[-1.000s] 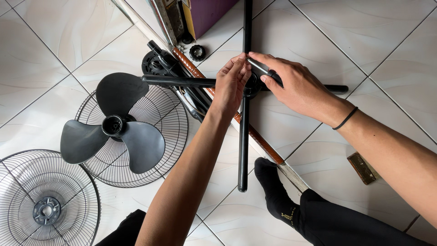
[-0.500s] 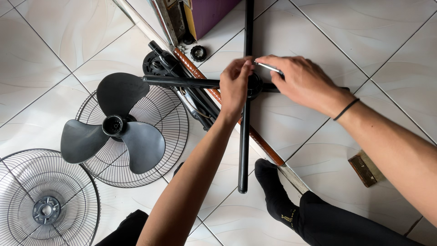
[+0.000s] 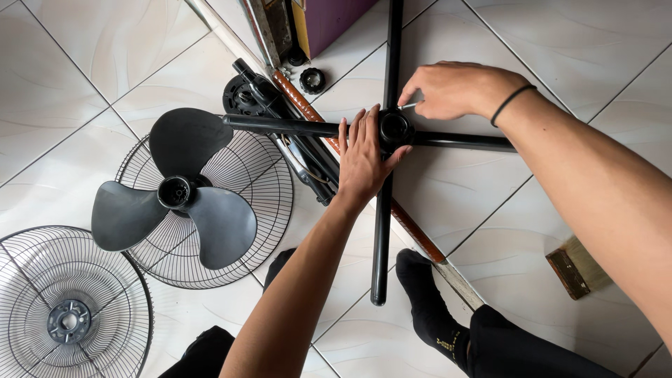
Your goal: The person assembles the base of an electric fan by joining two black metal rods into a cross shape and securing them with a central hub and screws. They use a screwdriver to tighten the screws and hold the base steady during assembly.
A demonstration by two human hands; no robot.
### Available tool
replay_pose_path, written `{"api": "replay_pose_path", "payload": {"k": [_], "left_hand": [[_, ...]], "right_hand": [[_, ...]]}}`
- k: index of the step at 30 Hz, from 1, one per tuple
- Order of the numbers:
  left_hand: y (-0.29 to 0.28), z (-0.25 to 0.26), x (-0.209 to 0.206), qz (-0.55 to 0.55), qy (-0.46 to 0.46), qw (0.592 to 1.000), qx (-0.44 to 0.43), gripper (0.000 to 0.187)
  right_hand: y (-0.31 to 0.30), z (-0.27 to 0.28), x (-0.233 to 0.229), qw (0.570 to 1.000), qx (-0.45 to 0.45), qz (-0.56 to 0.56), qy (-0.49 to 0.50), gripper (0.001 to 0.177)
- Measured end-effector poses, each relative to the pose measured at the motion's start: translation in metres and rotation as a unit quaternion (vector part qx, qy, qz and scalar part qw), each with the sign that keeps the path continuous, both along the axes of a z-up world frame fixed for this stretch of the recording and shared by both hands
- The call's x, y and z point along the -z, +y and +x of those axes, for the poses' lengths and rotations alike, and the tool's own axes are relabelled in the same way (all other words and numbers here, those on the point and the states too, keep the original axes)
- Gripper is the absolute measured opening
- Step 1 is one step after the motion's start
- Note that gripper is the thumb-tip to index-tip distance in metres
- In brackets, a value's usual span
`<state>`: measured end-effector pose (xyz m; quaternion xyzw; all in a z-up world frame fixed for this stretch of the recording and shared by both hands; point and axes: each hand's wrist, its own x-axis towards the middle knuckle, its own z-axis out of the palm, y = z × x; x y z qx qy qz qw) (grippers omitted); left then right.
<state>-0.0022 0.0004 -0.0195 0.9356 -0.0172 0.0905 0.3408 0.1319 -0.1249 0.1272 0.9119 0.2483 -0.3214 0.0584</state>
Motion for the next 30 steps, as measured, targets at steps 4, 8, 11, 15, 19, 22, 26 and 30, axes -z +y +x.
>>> {"api": "replay_pose_path", "payload": {"k": [4,8,11,15,19,22,26,30], "left_hand": [[0.002,0.002,0.003,0.011,-0.004,1.0,0.007,0.099],[0.003,0.002,0.004,0.013,-0.002,1.0,0.006,0.099],[0.003,0.002,0.004,0.015,-0.006,1.0,0.008,0.099],[0.003,0.004,0.003,0.024,0.011,1.0,0.012,0.101],[0.003,0.004,0.004,0.035,0.018,0.999,0.016,0.1],[0.003,0.004,0.003,0.028,0.015,0.999,0.014,0.1],[0.003,0.004,0.003,0.036,0.014,0.999,0.017,0.1],[0.003,0.004,0.003,0.033,0.01,0.999,0.015,0.1]], "right_hand": [[0.018,0.014,0.007,0.999,0.003,-0.033,0.04,0.046],[0.031,0.02,0.011,0.995,0.005,-0.084,0.058,0.046],[0.036,0.019,0.013,0.992,0.014,-0.11,0.054,0.05],[0.042,0.014,0.014,0.991,0.02,-0.127,0.04,0.049],[0.046,0.01,0.012,0.991,0.017,-0.128,0.034,0.047],[0.047,0.006,0.009,0.992,0.019,-0.125,0.021,0.046],[0.047,0.0,0.007,0.992,0.043,-0.119,0.009,0.041],[0.044,-0.004,0.005,0.994,0.048,-0.094,-0.002,0.041]]}}
